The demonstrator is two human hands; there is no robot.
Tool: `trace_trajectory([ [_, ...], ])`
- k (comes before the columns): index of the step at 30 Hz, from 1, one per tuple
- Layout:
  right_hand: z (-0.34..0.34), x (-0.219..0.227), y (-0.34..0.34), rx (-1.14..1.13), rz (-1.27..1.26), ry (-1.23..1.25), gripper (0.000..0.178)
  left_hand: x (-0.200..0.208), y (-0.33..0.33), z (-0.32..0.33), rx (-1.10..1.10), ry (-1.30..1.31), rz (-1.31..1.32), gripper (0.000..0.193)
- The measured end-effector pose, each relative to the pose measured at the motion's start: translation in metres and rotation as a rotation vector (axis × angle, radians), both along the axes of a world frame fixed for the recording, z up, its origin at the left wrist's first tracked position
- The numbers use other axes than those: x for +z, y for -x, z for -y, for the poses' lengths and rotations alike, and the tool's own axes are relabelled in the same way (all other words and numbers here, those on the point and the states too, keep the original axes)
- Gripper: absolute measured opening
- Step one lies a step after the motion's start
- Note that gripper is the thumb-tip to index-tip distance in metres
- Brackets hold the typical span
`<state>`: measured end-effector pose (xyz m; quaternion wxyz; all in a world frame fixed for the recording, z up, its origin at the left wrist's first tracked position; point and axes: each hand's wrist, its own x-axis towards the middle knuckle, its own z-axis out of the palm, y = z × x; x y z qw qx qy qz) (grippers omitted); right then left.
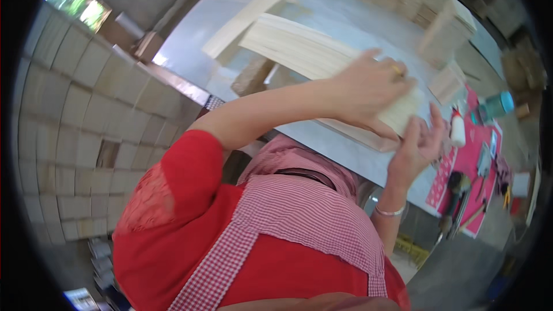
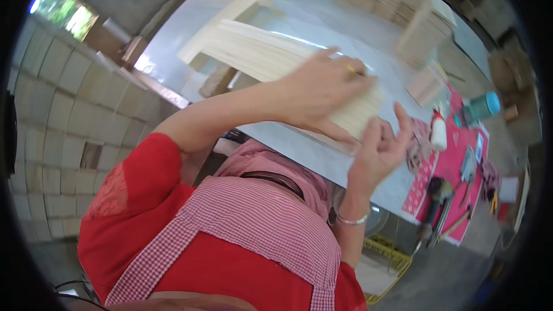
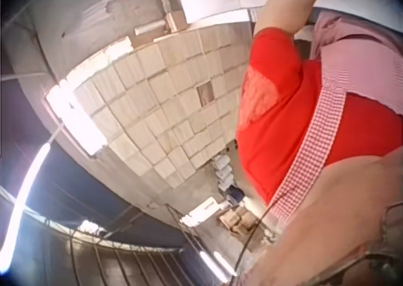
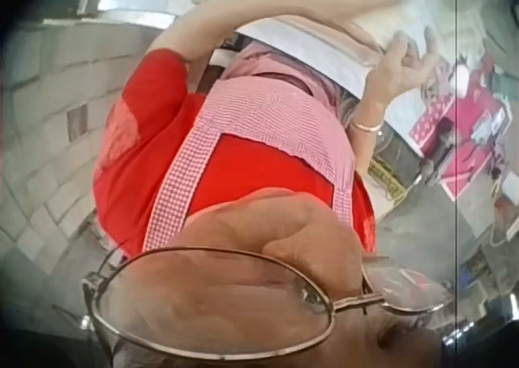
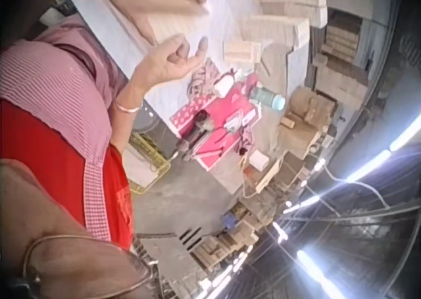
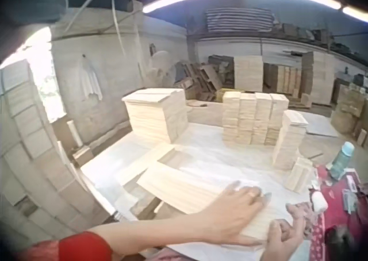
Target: Assemble small wooden boxes using glue and a pneumatic nail gun.
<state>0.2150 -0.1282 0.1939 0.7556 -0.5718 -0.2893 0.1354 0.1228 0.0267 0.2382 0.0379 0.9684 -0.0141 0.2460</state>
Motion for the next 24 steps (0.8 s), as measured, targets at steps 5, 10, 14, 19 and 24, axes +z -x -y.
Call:
trace_trajectory([
  [5, 0.015, -0.008, -0.003, -0.006, 0.006, -0.001, 0.042, 0.007, -0.019, 0.013, -0.081, 0.215, -0.126, 0.081],
  [10, 0.044, -0.025, -0.023, 0.139, -0.085, 0.029, 0.047, -0.002, -0.018, 0.016, -0.127, 0.249, -0.116, 0.079],
  [14, 0.092, -0.051, -0.080, -0.023, 0.058, 0.312, 0.063, -0.010, -0.012, 0.010, -0.128, 0.270, -0.135, 0.080],
  [19, 0.098, -0.109, -0.099, 0.334, 0.266, 0.593, 0.102, -0.020, -0.016, -0.001, -0.068, 0.271, -0.227, 0.082],
  [24, 0.057, -0.099, -0.083, 0.409, 0.195, 0.522, 0.107, -0.030, -0.014, 0.000, -0.046, 0.330, -0.255, 0.083],
])
